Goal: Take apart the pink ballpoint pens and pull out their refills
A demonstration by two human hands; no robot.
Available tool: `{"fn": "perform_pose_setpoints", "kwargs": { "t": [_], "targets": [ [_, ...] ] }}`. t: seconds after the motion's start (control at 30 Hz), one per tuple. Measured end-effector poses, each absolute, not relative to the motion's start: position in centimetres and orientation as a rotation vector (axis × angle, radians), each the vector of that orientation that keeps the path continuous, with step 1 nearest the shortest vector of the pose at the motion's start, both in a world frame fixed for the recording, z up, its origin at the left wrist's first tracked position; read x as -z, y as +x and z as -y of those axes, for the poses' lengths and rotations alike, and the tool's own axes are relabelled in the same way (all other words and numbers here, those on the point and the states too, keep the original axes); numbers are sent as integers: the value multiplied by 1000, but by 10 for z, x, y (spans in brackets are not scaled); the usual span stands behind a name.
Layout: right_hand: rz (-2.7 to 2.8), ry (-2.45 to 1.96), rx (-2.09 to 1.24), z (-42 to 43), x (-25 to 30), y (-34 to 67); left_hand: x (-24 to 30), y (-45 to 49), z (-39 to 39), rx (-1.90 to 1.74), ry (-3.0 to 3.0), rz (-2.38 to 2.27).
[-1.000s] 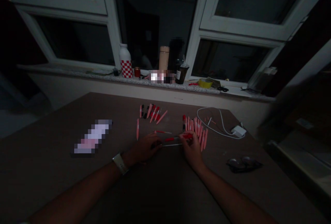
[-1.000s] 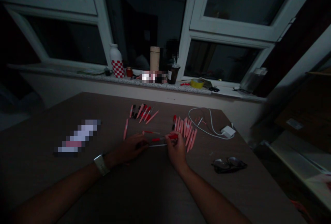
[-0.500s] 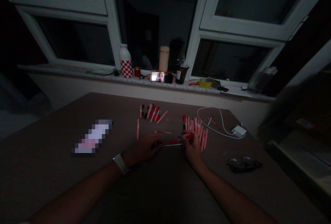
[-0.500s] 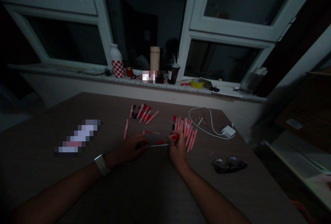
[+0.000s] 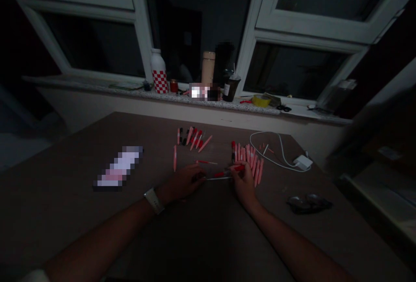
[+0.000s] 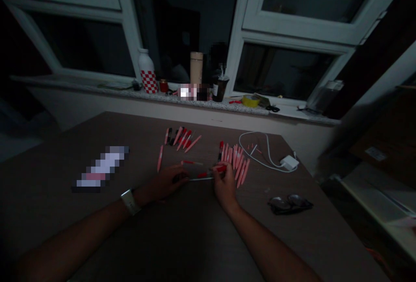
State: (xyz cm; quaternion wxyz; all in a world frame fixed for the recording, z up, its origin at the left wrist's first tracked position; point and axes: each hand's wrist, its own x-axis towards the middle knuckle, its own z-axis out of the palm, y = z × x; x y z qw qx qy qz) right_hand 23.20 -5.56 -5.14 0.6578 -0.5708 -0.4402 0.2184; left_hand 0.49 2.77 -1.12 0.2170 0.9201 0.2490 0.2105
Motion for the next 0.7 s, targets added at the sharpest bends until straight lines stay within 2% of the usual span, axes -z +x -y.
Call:
{"fn": "perform_pose_setpoints", "kwargs": {
  "t": [0.7],
  "targets": [
    [1098, -1355, -547, 60, 52, 240, 13, 10, -29, -494, 2621, -672]
  ]
}}
